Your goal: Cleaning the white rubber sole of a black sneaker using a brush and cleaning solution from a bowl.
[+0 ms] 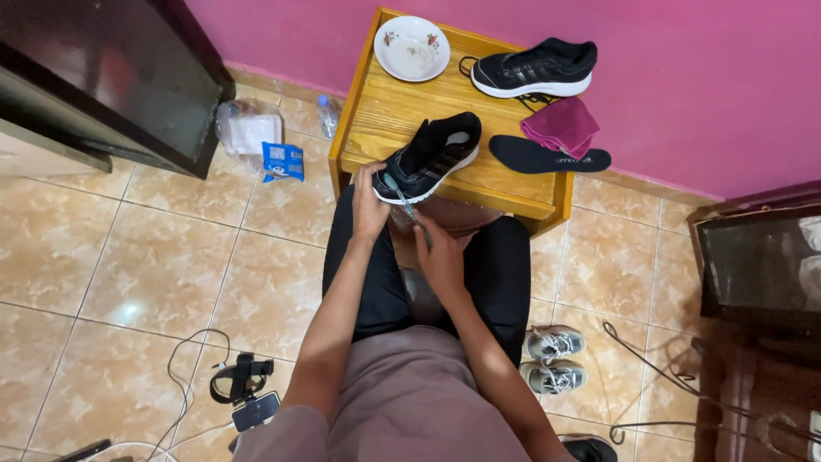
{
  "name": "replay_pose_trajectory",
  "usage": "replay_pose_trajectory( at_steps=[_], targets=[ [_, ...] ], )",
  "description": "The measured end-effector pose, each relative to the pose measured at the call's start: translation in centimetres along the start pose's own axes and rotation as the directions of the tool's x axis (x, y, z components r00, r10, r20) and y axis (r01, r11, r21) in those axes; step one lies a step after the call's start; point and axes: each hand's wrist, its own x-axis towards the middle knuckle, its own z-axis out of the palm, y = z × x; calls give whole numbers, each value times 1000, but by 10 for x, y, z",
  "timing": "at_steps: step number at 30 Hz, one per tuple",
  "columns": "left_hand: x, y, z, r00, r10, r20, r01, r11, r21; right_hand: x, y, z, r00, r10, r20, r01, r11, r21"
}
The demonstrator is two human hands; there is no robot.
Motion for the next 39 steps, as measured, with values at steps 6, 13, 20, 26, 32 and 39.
replay_pose_trajectory(
  at_steps=[6, 13, 20, 26, 32, 39],
  targets=[
    [-1, 0, 1, 999, -39, 6, 39, 999, -31, 6, 1, -4, 1000, -6, 15, 7, 1000, -25],
    [0, 1, 1, 999, -34, 13, 35, 999, -37, -1, 9, -3, 999, -9, -41, 9, 1000, -4],
    [-3, -4, 3, 998, -58, 15, 59, 998, -21, -13, -3, 0, 997, -67, -33, 66, 998, -15],
    [-1, 9, -3, 990, -139, 31, 140, 989, -49, -13, 34, 2, 994, -10, -110, 6, 999, -35],
    [3, 1, -2, 978, -202, 51, 207, 970, -129, -13, 47, 5, 993, 0, -118, -6, 999, -46],
    [13, 27, -11, 959, -276, 69, 285, 929, -237, -2, 50, 2, 992, -92, -90, 81, 990, -114]
  ],
)
